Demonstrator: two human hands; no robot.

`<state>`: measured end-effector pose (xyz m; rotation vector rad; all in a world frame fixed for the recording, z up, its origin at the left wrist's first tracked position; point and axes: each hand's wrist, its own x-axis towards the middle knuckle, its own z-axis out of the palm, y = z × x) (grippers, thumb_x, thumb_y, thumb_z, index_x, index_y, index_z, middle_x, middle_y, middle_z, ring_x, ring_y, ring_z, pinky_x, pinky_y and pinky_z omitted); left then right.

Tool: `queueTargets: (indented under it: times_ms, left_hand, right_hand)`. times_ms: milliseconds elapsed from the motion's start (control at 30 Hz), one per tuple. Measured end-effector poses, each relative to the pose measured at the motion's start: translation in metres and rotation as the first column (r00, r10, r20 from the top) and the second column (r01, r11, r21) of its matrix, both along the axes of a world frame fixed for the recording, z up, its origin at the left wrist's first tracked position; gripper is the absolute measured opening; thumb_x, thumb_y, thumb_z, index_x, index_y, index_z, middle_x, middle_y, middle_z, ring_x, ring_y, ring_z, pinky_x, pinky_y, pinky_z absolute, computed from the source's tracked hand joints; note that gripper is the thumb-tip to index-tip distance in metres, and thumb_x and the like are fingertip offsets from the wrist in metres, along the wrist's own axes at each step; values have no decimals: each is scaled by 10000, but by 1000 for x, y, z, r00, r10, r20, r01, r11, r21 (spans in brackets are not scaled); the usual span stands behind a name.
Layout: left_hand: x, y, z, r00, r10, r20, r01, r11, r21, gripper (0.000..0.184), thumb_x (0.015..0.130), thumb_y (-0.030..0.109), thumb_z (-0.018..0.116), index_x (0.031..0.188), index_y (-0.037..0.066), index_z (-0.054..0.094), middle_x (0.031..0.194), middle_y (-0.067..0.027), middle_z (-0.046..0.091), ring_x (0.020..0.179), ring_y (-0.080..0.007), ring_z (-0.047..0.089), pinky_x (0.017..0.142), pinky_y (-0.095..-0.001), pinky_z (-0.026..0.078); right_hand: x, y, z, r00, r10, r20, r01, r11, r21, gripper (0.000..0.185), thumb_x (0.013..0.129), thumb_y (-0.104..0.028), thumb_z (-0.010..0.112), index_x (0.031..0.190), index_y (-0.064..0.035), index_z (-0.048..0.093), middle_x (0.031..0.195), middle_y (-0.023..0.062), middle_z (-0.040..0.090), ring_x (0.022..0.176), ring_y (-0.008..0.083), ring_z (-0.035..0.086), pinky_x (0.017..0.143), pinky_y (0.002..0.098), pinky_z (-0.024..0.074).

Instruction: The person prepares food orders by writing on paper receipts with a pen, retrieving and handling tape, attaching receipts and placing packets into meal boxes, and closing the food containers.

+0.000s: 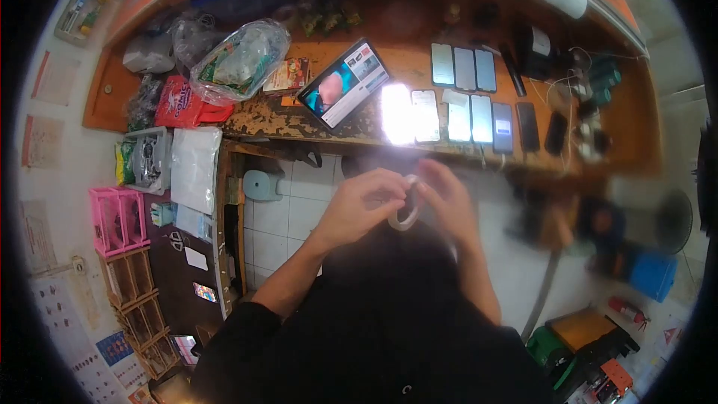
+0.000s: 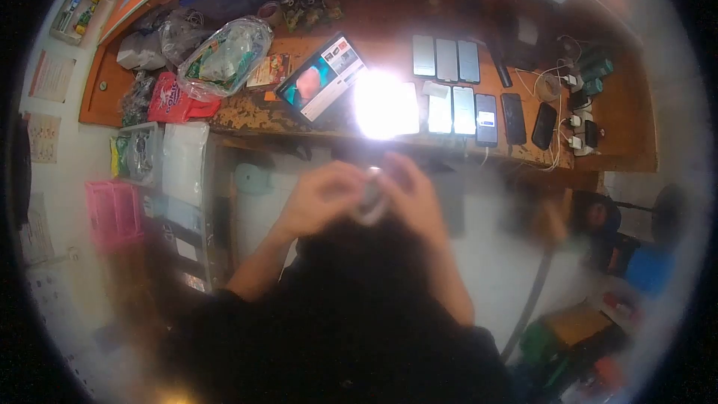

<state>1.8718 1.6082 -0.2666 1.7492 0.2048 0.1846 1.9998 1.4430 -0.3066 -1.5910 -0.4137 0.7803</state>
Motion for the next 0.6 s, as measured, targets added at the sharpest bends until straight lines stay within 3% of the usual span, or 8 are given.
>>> queueTargets:
  times_ms: [33,67,167,267,367,467,533,600]
  left_hand:
    - [1,-6,0,997,75,-7,-75,985,-155,158,912,56,687,1055,-12,678,1134,-99,652,1067,-175,642,931,-324,545]
    - [2,-10,-1,989,148,-27,-150,940,-307,179,918,62,686,1078,-16,666,1142,-95,649,1078,-174,638,926,-321,545]
    - [1,-8,-17,959,273,-77,-282,881,-380,255,922,72,690,1159,-9,642,1125,-79,670,1023,-162,651,906,-311,545]
    - [-5,2,-23,949,145,-280,-244,901,-359,220,911,77,700,1115,-4,679,1036,-74,707,931,-155,665,857,-296,539]
    - [-4,4,-16,931,190,-312,-250,955,-163,174,896,96,709,1036,-7,721,942,-78,731,869,-157,676,818,-297,528]
    - [-5,5,-24,941,192,-277,-248,951,-183,161,889,125,710,959,-16,740,927,-93,735,866,-158,678,798,-304,519]
    - [-4,5,-21,942,184,-282,-238,956,-171,170,891,135,708,968,-13,741,934,-98,735,860,-166,680,804,-309,520]
    - [-4,5,-16,941,178,-287,-230,960,-158,180,894,146,705,977,-10,741,942,-103,735,853,-175,682,810,-314,520]
  right_hand:
    - [1,-1,4,998,38,-47,-37,999,26,238,956,-180,657,1112,-1,667,1000,44,662,952,152,625,858,306,506]
    - [1,-3,4,998,36,-45,-35,999,25,238,956,-180,657,1112,-1,667,1000,44,662,952,152,625,858,306,506]
    - [-8,-9,3,960,-8,-281,-10,998,-63,210,960,-195,651,1057,-10,677,884,23,646,796,107,596,703,269,491]
    - [-19,-4,10,952,-108,-285,99,994,-44,200,960,-211,654,999,-16,674,805,0,614,704,68,533,602,246,436]
    - [-21,-4,11,971,-150,-184,148,989,-24,209,957,-220,657,982,-13,669,833,11,625,756,80,547,659,256,459]
    - [-20,-7,6,991,-131,-37,130,991,-26,214,957,-217,655,972,-4,665,861,21,639,810,95,563,718,271,476]
    - [-18,-6,6,993,-120,-22,120,993,16,132,945,-170,665,1005,-52,657,734,-33,574,620,46,511,535,218,398]
    - [-18,-5,13,992,-127,-10,127,992,-4,141,939,-166,666,1006,-43,661,752,-22,590,636,52,524,551,224,411]
